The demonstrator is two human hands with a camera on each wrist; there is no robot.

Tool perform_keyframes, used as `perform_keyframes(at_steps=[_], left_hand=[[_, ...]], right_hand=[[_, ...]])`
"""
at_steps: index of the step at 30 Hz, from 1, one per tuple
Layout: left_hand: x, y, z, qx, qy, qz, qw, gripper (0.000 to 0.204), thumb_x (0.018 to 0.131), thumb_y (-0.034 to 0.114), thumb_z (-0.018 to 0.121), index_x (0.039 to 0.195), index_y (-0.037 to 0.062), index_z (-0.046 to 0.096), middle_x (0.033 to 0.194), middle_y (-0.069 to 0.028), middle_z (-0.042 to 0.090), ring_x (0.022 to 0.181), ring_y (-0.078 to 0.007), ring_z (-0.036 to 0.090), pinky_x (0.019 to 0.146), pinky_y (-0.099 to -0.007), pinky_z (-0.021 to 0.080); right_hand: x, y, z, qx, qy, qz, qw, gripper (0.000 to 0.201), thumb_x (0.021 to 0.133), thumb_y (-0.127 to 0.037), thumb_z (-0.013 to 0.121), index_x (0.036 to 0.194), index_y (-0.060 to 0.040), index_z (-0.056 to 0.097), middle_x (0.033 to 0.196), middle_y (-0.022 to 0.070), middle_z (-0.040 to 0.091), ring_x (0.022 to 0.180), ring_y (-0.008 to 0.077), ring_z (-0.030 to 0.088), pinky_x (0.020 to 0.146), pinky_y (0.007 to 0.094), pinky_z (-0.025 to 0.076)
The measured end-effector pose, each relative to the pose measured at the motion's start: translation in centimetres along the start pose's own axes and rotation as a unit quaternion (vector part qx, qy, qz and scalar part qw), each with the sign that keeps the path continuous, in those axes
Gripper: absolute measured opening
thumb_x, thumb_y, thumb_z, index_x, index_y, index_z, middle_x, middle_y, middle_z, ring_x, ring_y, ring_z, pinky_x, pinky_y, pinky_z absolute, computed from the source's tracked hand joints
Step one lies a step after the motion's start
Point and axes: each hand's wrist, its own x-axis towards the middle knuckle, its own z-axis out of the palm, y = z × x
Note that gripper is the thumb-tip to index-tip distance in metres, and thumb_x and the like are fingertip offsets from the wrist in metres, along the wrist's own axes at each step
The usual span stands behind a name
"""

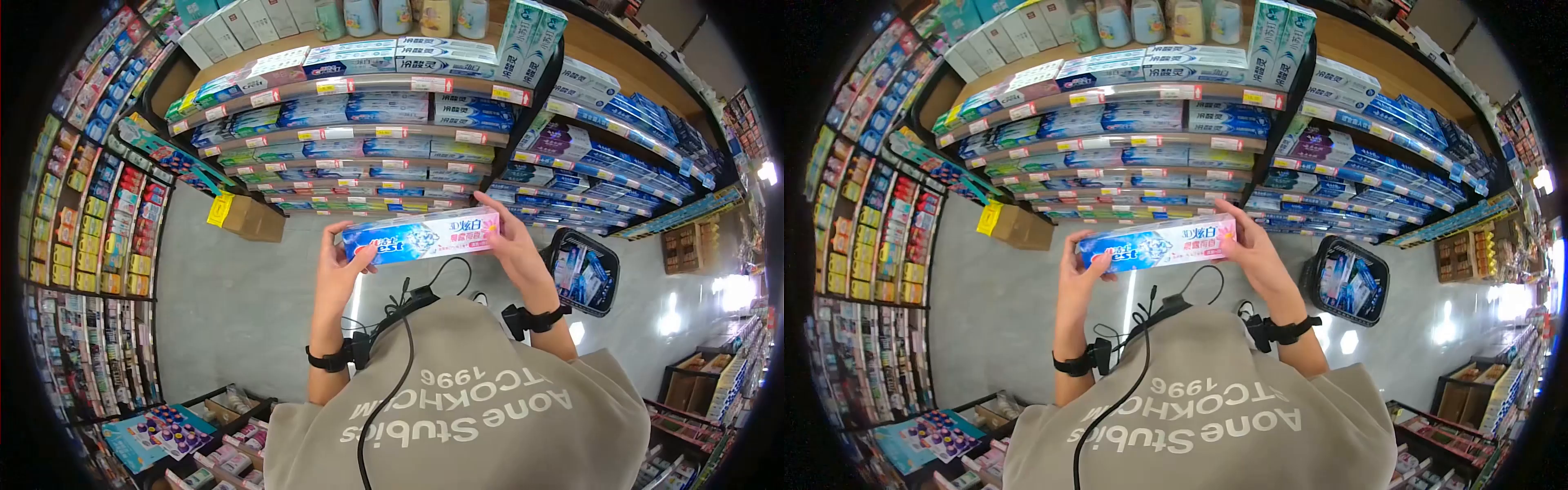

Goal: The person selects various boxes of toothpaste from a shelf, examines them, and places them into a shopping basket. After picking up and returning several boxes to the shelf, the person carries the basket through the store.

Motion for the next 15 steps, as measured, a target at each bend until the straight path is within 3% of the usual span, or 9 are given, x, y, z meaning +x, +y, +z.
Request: perform_keyframes(at_steps=[1, 2, 6, 15], left_hand=[[-0.1, 0.3, -0.8, -0.001, -0.014, 0.015, 1.0, 0.059, 0.088, 0.013, 0.081, 0.134, 0.0044, 0.045, 0.099, -0.0105, 0.068, 0.08, -0.0133, 0.067, 0.068, -0.0272, 0.055], [-0.3, 0.6, -1.9, -0.003, -0.036, 0.025, 0.999, 0.057, 0.088, 0.012, 0.081, 0.131, 0.0045, 0.045, 0.1, -0.0102, 0.068, 0.083, -0.0132, 0.067, 0.07, -0.0272, 0.055], [-0.8, 1.0, -4.4, -0.009, -0.061, 0.028, 0.998, 0.054, 0.086, 0.011, 0.082, 0.126, 0.0047, 0.046, 0.102, -0.0088, 0.068, 0.089, -0.0122, 0.067, 0.073, -0.0266, 0.056], [-1.9, 0.1, -8.3, -0.02, -0.04, 0.022, 0.999, 0.055, 0.087, 0.016, 0.083, 0.127, 0.0049, 0.047, 0.1, -0.0097, 0.067, 0.084, -0.0139, 0.067, 0.068, -0.0276, 0.056]], right_hand=[[-0.3, 0.2, 0.4, -0.017, -0.015, -0.026, 0.999, 0.061, 0.094, -0.016, 0.074, 0.148, -0.0021, 0.05, 0.128, 0.0072, 0.065, 0.112, 0.0147, 0.063, 0.095, 0.0337, 0.053], [-0.6, 0.2, 0.9, -0.049, -0.01, 0.004, 0.999, 0.077, 0.083, -0.013, 0.082, 0.15, 0.0016, 0.046, 0.128, 0.0086, 0.064, 0.116, 0.0147, 0.063, 0.101, 0.0319, 0.05], [-1.0, 1.0, 3.2, -0.073, 0.006, -0.01, 0.997, 0.072, 0.086, -0.012, 0.08, 0.149, 0.0018, 0.047, 0.129, 0.0091, 0.064, 0.116, 0.0159, 0.063, 0.104, 0.0302, 0.047], [-1.4, 3.2, 7.3, -0.064, 0.018, 0.017, 0.998, 0.07, 0.089, -0.011, 0.078, 0.151, -0.0005, 0.047, 0.131, 0.0105, 0.063, 0.115, 0.0165, 0.061, 0.098, 0.0306, 0.05]])
